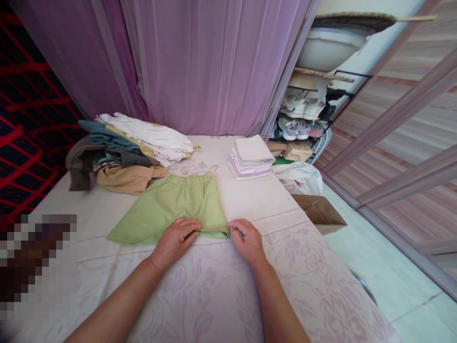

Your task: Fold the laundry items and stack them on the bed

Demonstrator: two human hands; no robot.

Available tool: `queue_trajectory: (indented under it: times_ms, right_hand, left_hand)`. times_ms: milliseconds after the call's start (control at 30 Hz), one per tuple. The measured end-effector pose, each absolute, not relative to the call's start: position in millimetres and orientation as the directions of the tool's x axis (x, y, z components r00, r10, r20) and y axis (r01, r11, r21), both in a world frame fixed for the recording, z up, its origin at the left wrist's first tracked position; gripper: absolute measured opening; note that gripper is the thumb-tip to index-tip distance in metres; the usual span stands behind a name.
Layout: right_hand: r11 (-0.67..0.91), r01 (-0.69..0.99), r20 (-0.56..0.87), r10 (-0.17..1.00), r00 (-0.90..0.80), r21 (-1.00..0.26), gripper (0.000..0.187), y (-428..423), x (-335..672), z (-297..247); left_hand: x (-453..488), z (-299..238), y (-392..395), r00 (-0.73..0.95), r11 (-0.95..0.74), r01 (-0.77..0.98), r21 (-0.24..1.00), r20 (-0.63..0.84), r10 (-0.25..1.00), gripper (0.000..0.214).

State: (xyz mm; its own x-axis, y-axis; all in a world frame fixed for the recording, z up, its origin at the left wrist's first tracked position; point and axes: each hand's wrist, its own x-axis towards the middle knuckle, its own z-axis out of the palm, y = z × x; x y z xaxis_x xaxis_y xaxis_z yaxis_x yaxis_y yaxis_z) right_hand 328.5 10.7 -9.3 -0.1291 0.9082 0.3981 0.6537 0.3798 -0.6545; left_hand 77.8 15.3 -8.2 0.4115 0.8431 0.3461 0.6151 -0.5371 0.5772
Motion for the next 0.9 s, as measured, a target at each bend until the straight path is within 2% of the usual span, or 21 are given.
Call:
queue_trajectory:
  times_ms: [200,467,700,800,900]
  right_hand:
    - [0.470,0.714,0.408,0.870,-0.276,-0.520,0.021,4,317,-3]
    - [0.507,0.731,0.379,0.854,-0.355,-0.457,0.018,4,322,1]
    - [0.518,0.738,0.334,0.852,-0.403,-0.431,0.035,3,325,5]
    - [0.519,0.752,0.342,0.850,-0.401,-0.407,0.033,3,326,2]
    - [0.521,0.767,0.356,0.844,-0.401,-0.375,0.026,3,326,0]
  left_hand:
    - [80,-4,14,0.430,-0.556,0.633,0.539,0.352,0.831,0.017]
    - [81,5,8,0.449,-0.561,0.714,0.418,0.342,0.826,0.017]
    - [82,3,7,0.454,-0.541,0.726,0.424,0.296,0.841,0.020]
    - [81,1,7,0.448,-0.532,0.725,0.437,0.287,0.847,0.032]
    - [80,0,8,0.450,-0.527,0.724,0.445,0.273,0.850,0.032]
